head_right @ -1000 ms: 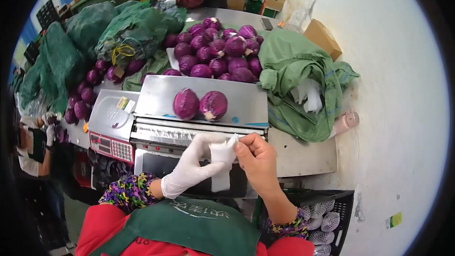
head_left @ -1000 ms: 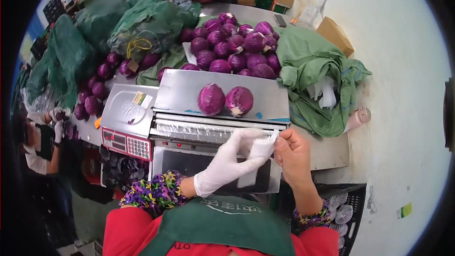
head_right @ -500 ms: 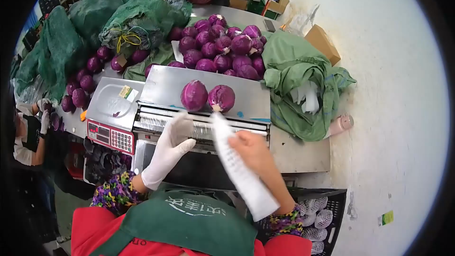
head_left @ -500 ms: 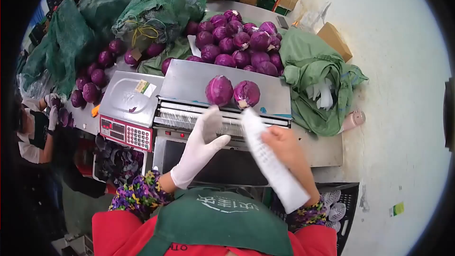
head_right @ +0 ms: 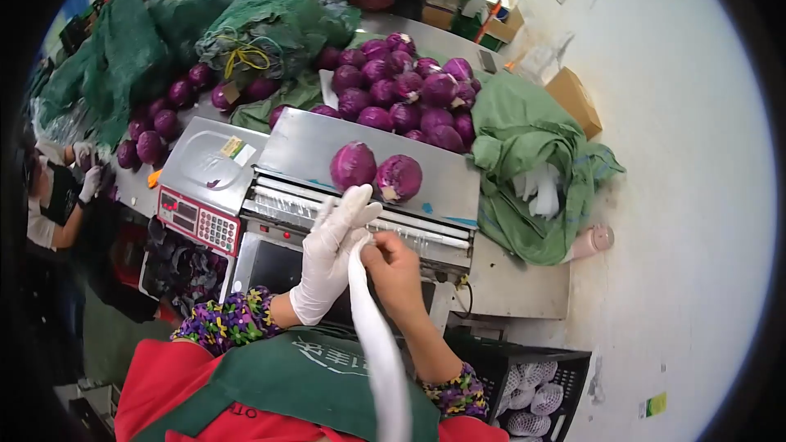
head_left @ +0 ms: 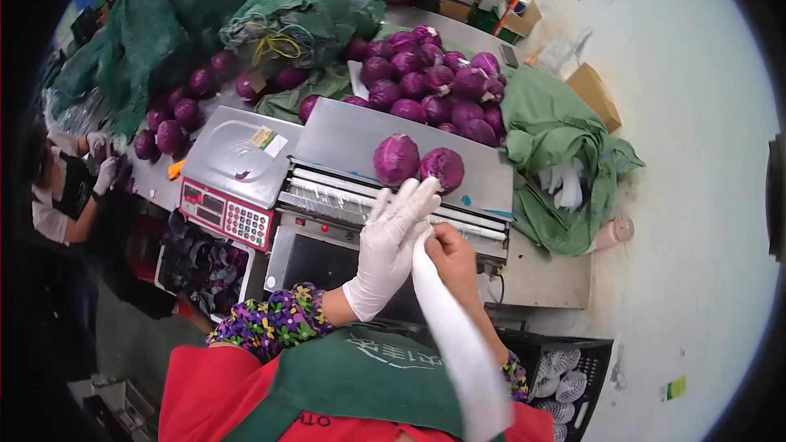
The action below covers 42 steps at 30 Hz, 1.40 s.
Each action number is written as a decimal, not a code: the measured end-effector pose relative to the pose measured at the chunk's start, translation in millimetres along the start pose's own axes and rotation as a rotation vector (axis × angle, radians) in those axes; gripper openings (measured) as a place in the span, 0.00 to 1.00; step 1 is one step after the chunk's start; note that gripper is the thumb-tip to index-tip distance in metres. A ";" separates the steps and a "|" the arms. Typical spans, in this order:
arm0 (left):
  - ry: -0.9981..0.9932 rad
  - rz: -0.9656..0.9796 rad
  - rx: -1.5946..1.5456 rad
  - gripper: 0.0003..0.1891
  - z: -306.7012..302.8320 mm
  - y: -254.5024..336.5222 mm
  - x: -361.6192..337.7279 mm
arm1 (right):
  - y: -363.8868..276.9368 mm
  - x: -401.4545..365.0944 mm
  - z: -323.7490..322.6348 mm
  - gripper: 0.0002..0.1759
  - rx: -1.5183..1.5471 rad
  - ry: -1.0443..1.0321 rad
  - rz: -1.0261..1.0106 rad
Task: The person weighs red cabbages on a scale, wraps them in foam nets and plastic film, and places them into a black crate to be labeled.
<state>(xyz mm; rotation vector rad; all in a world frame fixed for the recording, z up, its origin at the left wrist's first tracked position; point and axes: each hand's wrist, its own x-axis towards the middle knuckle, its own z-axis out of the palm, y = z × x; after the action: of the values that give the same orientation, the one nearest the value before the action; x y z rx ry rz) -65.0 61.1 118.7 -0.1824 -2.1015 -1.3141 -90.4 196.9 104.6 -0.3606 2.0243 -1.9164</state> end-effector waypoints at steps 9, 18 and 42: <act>-1.068 -1.095 -0.885 0.18 -28.4 -40.2 -22.8 | -17.9 11.5 -84.6 0.10 0.632 0.182 0.136; 0.108 -0.508 -0.172 0.11 -26.4 -116.2 76.4 | -38.1 86.0 -83.7 0.20 -0.565 -0.040 0.175; -0.326 -1.030 -1.198 0.16 -50.8 -69.3 80.1 | -45.5 86.2 -98.9 0.26 -0.180 -0.374 0.030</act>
<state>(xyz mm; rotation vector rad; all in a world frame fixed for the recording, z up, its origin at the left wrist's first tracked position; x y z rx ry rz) -135.1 -32.7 128.0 0.2635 -1.2805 -3.2105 -211.1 249.8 148.6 -0.6742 1.9365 -1.5156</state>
